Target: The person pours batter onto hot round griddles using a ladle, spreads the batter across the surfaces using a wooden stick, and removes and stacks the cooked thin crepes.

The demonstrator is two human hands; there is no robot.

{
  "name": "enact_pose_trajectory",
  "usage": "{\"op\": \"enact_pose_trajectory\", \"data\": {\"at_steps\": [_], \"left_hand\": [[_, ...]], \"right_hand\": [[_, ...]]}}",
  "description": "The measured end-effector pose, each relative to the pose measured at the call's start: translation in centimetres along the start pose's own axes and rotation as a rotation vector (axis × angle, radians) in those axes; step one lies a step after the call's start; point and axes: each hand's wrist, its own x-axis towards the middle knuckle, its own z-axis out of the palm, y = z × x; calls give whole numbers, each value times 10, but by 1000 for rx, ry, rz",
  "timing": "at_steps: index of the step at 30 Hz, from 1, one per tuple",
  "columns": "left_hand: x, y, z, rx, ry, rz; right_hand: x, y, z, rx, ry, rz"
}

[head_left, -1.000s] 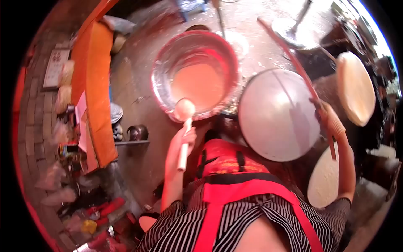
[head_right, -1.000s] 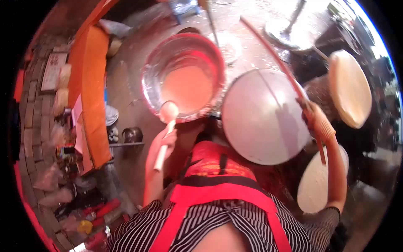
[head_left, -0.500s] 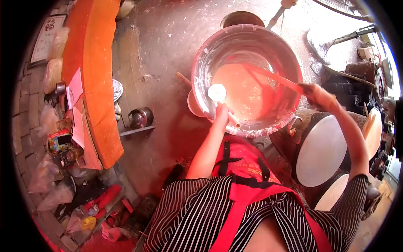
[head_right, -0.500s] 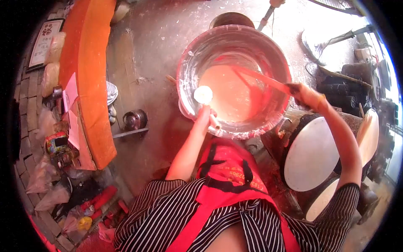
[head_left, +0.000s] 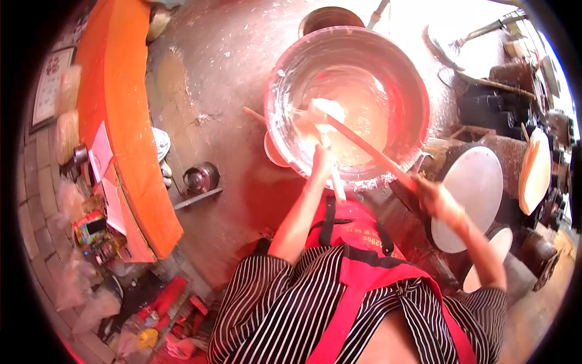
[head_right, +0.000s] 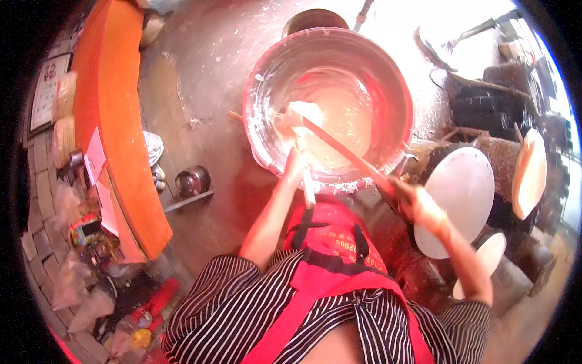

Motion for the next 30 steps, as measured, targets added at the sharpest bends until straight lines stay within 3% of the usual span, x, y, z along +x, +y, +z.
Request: {"op": "enact_pose_trajectory", "data": {"at_steps": [1, 4, 7, 10, 11, 13, 15, 16, 18, 20, 23, 24, 27, 30], "left_hand": [[-31, 12, 8, 177, 92, 58], [-102, 61, 21, 296, -98, -52], [-52, 44, 42, 625, -117, 631], [22, 59, 69, 567, -65, 987], [47, 65, 68, 688, 12, 1085], [108, 55, 59, 1444, 282, 884], [137, 48, 42, 1558, 547, 919], [147, 41, 31, 1355, 427, 814], [194, -17, 26, 1056, 437, 871], [197, -30, 30, 755, 229, 671], [171, -10, 49, 246, -362, 35], [159, -1, 55, 81, -509, -184], [105, 5, 60, -159, -637, -209], [44, 15, 60, -416, -659, -156]], "right_hand": [[-32, -28, 4, 136, -9, 246], [-115, 12, 77, 470, 281, 423], [-115, 22, 111, 729, 459, 500], [-72, 21, 110, 935, 513, 626], [-56, 24, 109, 995, 498, 664], [-28, 58, 126, 861, 540, 576], [-5, 84, 136, 798, 555, 549], [3, 83, 130, 785, 523, 594], [16, 70, 114, 812, 440, 634], [26, 55, 101, 886, 339, 628], [27, 56, 106, 711, 328, 551], [19, 53, 102, 472, 334, 437], [0, 53, 117, 267, 442, 262], [-27, 40, 130, 107, 382, 309]]}}
